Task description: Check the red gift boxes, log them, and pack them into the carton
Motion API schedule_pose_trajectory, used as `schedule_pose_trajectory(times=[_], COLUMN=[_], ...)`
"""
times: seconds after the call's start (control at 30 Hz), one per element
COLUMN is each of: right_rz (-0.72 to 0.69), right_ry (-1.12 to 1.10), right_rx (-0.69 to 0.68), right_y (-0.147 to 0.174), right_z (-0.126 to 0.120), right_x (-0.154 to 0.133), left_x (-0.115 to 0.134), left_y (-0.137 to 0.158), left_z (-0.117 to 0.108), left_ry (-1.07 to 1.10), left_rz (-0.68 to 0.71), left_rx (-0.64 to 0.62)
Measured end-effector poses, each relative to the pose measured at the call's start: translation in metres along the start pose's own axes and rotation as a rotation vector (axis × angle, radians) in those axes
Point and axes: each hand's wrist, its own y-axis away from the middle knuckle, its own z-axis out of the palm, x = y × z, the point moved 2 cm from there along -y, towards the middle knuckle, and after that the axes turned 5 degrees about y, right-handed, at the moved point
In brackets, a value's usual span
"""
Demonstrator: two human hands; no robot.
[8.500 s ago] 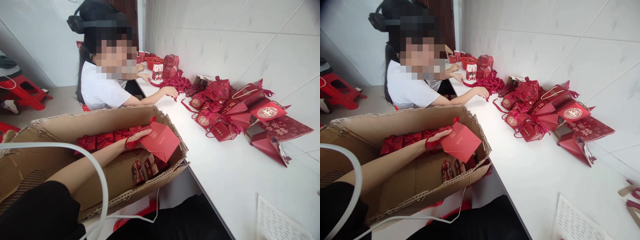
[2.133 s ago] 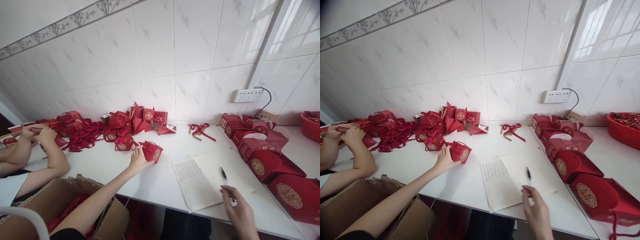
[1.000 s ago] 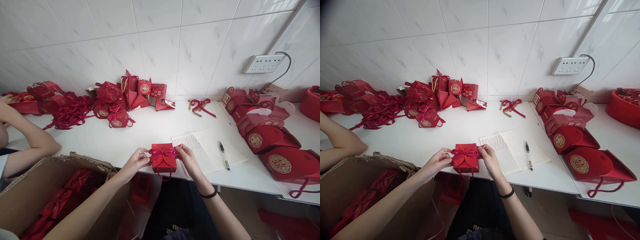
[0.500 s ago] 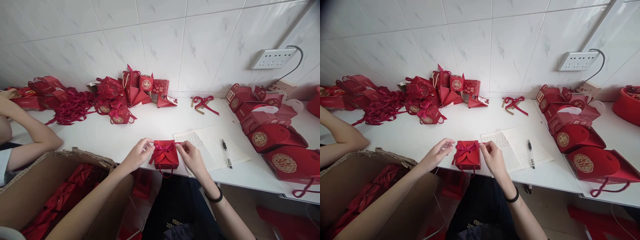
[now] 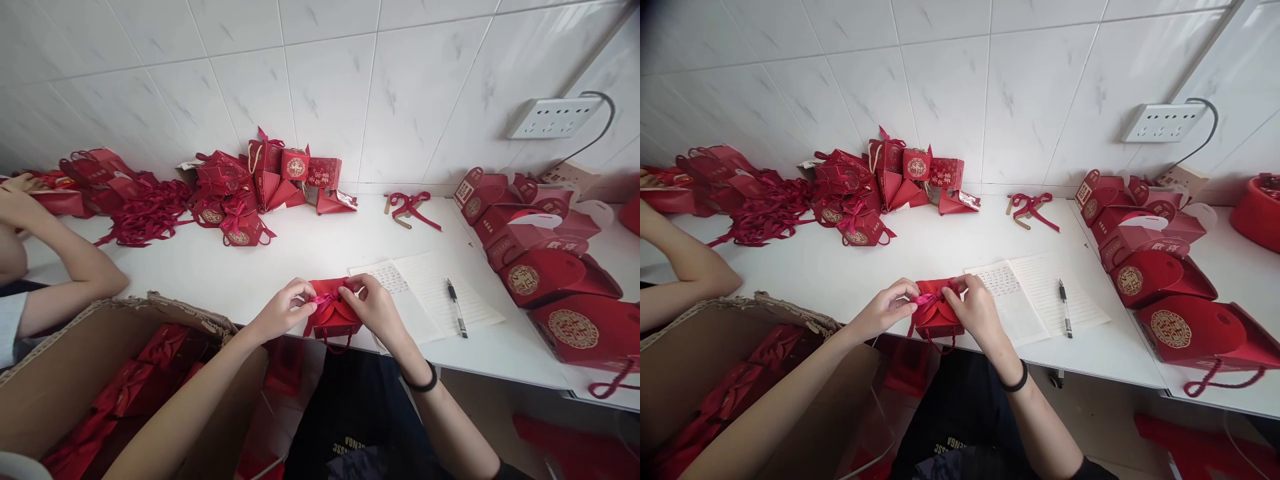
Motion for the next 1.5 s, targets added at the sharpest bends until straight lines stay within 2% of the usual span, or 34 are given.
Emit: schedule_pose_trajectory(times=[0.17, 0.37, 0.6, 0.83, 0.97, 1.03, 1.3, 1.5], right_rz=[-0.054, 0.003, 0.029, 0.044, 0.072, 0.111, 0.177, 0.196], right_ry=[-0.005, -0.223, -0.426, -0.547, -0.618, -0.642, -0.651, -0.678], right_rx=[-0.007, -0.095, -0.225, -0.370, -0.409, -0.430, -0.422, -0.404], right_y=[0.001, 0.008, 0.003, 0.001, 0.001, 0.002, 0.005, 0.005], right_z=[-0.002, -0.002, 0.001, -0.007, -0.009, -0.009, -0.010, -0.009], right_x=[-0.009, -0.010, -0.003, -0.005, -0.002, -0.002, -0.010, -0.006], left_x=[-0.001, -0.001, 0.000, -0.001, -0.004, -0.005, -0.006, -0.009], left_y=[0.000, 0.000, -0.001, 0.002, 0.004, 0.004, -0.001, -0.003], left_z=[-0.001, -0.004, -0.003, -0.003, -0.006, -0.006, -0.007, -0.010], left_ry=[0.057, 0.110, -0.007, -0.014, 0.093, 0.138, 0.004, 0.113], left_rz=[0.093, 0.192, 0.056, -0.009, -0.002, 0.006, 0.034, -0.002], left_rx=[0.046, 0.070, 0.135, -0.041, -0.163, -0.175, 0.021, 0.085])
